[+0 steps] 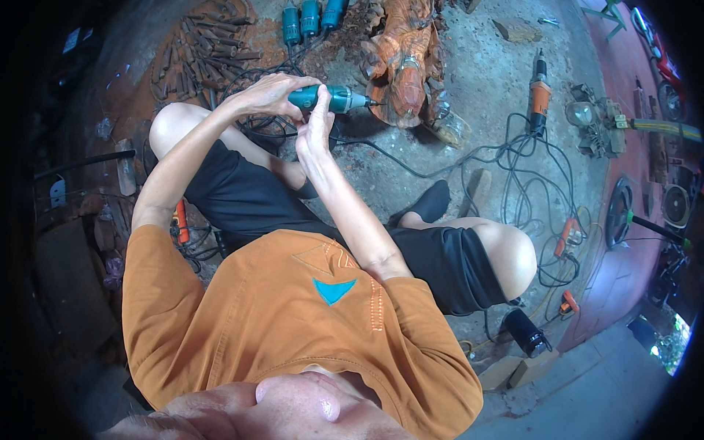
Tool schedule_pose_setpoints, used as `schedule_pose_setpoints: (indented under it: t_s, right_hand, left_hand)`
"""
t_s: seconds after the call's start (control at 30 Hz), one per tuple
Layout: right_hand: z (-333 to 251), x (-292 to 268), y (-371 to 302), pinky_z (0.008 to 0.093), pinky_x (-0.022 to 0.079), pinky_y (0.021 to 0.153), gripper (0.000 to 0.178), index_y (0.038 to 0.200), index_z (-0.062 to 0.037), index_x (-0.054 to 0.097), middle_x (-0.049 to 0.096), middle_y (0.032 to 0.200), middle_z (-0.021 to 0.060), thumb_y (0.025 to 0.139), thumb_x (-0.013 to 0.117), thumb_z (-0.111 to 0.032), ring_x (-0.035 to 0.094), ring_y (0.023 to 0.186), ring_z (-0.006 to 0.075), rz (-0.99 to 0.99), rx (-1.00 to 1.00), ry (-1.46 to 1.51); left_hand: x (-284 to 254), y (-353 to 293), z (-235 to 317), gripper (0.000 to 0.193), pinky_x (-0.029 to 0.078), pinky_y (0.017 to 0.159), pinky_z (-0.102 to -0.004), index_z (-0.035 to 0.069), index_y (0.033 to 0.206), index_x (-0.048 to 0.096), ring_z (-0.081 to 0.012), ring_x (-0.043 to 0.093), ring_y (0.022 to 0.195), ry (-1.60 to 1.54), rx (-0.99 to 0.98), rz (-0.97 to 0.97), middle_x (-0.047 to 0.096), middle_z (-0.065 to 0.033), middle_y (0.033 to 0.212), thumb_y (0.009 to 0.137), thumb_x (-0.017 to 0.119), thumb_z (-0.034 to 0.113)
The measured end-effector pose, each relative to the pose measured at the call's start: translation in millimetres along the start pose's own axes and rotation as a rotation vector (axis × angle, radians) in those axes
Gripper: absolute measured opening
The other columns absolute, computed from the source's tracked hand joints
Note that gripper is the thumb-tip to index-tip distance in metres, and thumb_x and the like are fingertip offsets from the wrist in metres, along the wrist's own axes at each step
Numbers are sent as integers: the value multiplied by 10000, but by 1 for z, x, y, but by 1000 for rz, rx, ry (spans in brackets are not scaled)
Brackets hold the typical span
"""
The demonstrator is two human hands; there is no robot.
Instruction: The person sits on the floor and uses a handheld rotary tool to carve a large piece of wood. They hold the tool with both hands and move it along the surface of the wood, creating fine details and removing material.
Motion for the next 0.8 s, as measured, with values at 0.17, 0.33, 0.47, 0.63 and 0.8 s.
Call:
schedule_pose_setpoints:
  t_s: [0.17, 0.33, 0.47, 0.63, 0.8]
  right_hand:
    - [-1, 0, 1, 453, 507, 860, 566, 1202, -57, 494, 560, 1115, 74, 887, 634, -505, 568, 1033, 213, -26, 15, -5]
    - [-1, -2, 13, 455, 520, 831, 563, 1217, -70, 484, 567, 1113, 77, 891, 627, -506, 572, 1025, 229, -43, 53, -42]
    - [-3, -4, 20, 461, 527, 820, 563, 1224, -74, 485, 575, 1128, 82, 894, 622, -509, 576, 1033, 240, -59, 73, -51]
    - [-4, -5, 24, 462, 526, 827, 553, 1222, -77, 492, 578, 1143, 84, 897, 621, -506, 577, 1042, 244, -70, 69, -49]
    - [-5, -4, 14, 449, 521, 818, 539, 1196, -75, 505, 580, 1107, 70, 897, 622, -508, 569, 1033, 228, -50, 51, -50]
  left_hand:
    - [0, -1, 1, 855, 509, 778, -441, 94, 1333, 545, -341, 664, 878, 7, 21, 18, 690, -185, 967, 537, 801, 275]
    - [0, 0, -2, 855, 507, 754, -426, 74, 1343, 530, -344, 664, 857, 12, -18, 44, 683, -201, 966, 558, 788, 295]
    - [-3, -1, 4, 841, 496, 717, -429, 58, 1342, 524, -344, 658, 826, 43, -15, 67, 672, -205, 918, 582, 783, 308]
    - [-3, -1, 8, 839, 486, 698, -431, 53, 1341, 521, -344, 649, 797, 32, 2, 89, 664, -208, 885, 589, 787, 312]
    - [-3, -1, 8, 769, 506, 714, -454, 26, 1317, 532, -363, 656, 772, 46, 71, 124, 645, -193, 744, 623, 749, 277]
Point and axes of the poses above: each hand's wrist, its own y-axis towards the middle knuckle, its own x-axis out of the palm, z = x × y, the point moved 8 cm from there along y, towards the middle knuckle
